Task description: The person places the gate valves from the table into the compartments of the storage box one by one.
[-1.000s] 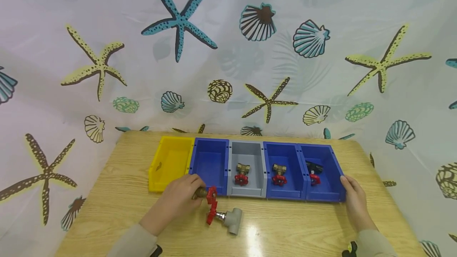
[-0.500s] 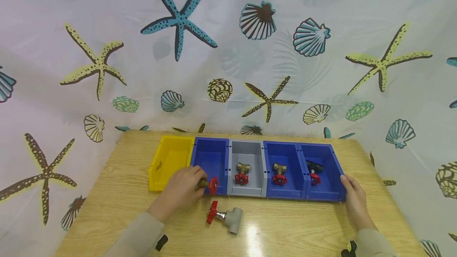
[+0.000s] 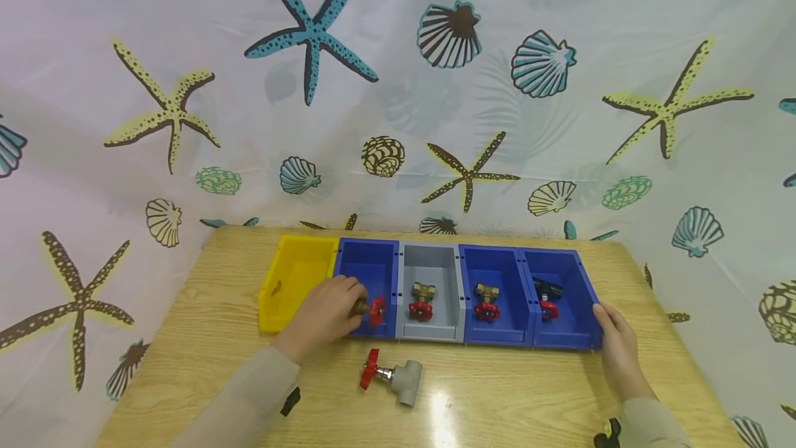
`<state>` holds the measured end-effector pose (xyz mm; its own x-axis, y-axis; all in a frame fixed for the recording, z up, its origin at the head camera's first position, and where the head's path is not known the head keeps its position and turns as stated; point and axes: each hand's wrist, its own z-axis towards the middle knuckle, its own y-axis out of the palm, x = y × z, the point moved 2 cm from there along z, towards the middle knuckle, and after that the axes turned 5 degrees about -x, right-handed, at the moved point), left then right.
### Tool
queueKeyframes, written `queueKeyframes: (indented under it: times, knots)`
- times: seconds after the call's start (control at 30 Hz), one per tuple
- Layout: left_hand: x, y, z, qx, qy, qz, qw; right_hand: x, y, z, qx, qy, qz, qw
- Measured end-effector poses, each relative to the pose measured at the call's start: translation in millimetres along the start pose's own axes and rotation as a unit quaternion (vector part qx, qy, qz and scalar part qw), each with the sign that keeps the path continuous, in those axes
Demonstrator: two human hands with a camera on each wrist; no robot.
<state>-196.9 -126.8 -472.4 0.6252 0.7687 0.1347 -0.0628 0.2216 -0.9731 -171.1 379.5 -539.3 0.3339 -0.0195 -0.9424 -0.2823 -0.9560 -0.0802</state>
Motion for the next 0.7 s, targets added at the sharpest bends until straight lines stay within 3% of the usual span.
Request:
queueKeyframes:
  times: [0.17,0.47,0.7]
  knots:
    - [-2.0,1.8,4.8,-0.005,0.004,0.009,0.9999,2.5,-2.0,0.5,-0.009,-0.009,0.003,0.9999]
    - [-3.9,8.3,14.8,-0.061,-0.008,0.051,0.9968,2.4,-1.8,-0.4,-0.013,-0.010,-0.008,0.9998]
    - [-3.7,10.5,20.5,-0.072,0.001,0.077,0.9944,2.1,-0.7,1.4,-0.005,0.001,-0.017,0.9998]
